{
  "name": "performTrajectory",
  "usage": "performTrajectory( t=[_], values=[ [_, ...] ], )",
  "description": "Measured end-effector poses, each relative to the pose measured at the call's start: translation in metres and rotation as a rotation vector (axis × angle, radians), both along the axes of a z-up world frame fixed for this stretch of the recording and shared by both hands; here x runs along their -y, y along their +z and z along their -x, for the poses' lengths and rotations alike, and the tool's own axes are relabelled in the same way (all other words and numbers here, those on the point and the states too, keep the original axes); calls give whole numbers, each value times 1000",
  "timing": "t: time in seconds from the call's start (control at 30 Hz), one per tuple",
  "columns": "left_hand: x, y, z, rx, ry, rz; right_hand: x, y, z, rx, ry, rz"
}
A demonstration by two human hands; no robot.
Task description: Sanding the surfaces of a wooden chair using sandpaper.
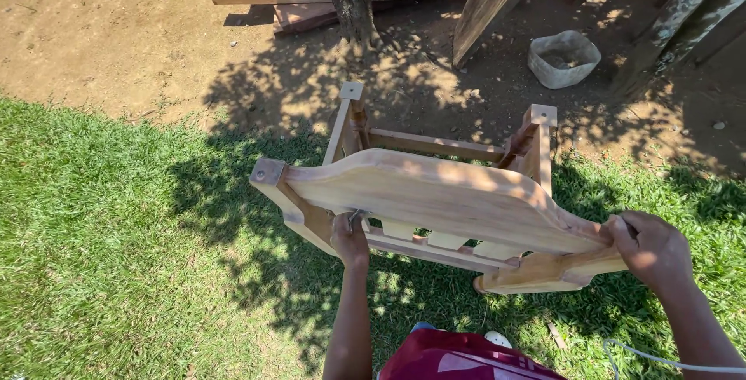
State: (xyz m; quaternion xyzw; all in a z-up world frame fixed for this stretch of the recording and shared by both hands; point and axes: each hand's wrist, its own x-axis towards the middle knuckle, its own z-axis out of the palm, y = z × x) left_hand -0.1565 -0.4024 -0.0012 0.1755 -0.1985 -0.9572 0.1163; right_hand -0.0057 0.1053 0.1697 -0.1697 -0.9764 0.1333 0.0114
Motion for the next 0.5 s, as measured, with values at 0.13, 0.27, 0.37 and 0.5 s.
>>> performTrajectory(
  t=[0.13,0.27,0.37,0.5],
  values=[
    [32,32,0,162,246,1576,9,9,-6,-36,21,-9],
    [26,23,6,291,246,1189,15,17,-5,-70,-3,41],
    [6,-13,4,158,243,1076,13,13,-8,-93,-17,50],
    [3,-17,0,305,40,1253,10,8,-11,-108,-10,30]
  ],
)
